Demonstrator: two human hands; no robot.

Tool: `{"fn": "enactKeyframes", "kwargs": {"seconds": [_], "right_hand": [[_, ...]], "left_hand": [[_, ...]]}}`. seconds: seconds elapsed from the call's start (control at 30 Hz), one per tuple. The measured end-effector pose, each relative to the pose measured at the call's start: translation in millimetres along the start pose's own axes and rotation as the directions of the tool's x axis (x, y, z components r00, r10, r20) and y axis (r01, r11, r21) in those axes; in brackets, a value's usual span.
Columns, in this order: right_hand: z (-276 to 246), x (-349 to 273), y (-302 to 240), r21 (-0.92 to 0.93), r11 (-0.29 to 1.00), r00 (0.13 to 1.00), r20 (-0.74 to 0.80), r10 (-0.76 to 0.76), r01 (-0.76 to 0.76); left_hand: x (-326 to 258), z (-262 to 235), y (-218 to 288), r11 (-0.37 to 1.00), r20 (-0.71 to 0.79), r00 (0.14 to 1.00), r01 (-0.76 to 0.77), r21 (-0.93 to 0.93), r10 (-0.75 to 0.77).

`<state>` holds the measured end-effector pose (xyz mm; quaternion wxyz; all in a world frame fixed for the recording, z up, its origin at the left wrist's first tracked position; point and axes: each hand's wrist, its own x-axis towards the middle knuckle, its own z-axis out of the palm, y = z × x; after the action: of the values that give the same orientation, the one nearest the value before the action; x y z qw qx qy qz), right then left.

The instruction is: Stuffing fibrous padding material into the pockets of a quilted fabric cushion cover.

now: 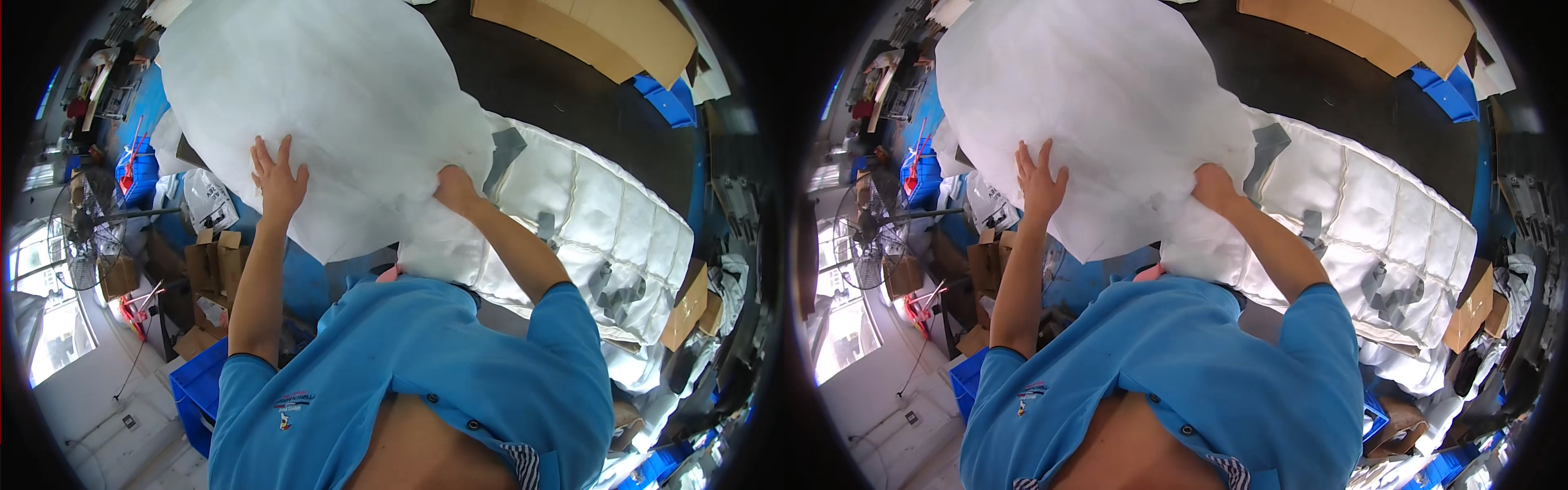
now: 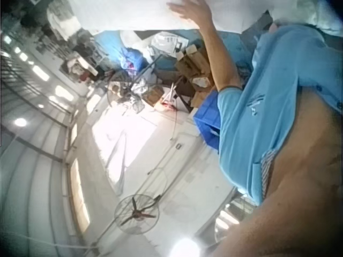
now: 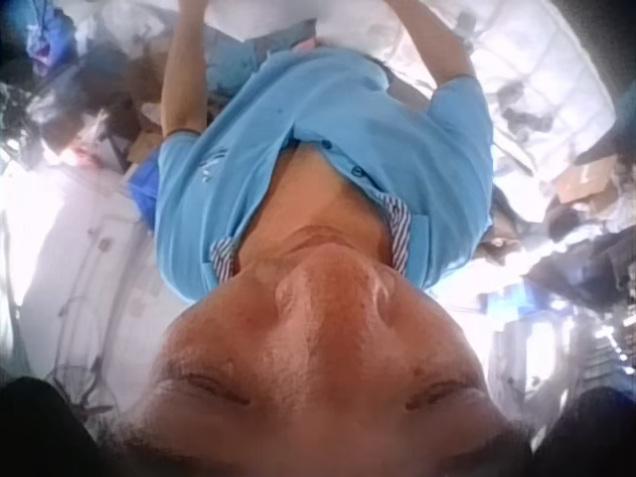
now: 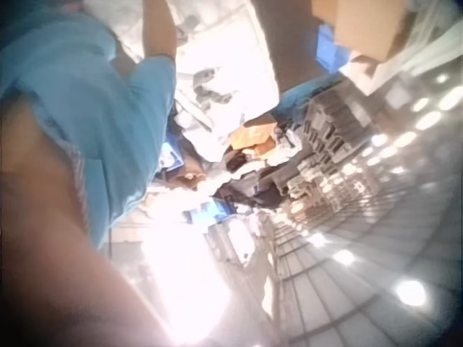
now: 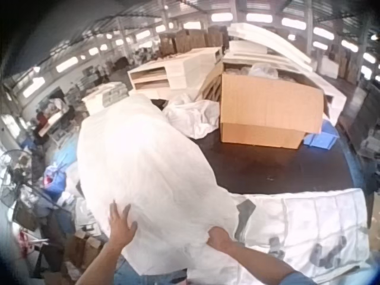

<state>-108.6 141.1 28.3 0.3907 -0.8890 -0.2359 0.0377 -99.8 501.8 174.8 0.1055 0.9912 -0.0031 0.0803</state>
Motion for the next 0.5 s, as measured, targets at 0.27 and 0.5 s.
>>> {"fn": "enactKeyframes", "kwargs": {"seconds": [0.27, 0.5], "right_hand": [[-38, -17, -16, 0.921, 0.267, 0.869, 0.132, 0.476, -0.286], [-59, -87, 31, 0.841, 0.388, 0.756, 0.038, 0.654, -0.378]], "left_hand": [[-47, 39, 130, 0.857, 0.154, 0.843, -0.513, -0.059, 0.515], [-40, 99, 123, 0.965, 0.302, 0.923, -0.261, 0.036, 0.238]]}}
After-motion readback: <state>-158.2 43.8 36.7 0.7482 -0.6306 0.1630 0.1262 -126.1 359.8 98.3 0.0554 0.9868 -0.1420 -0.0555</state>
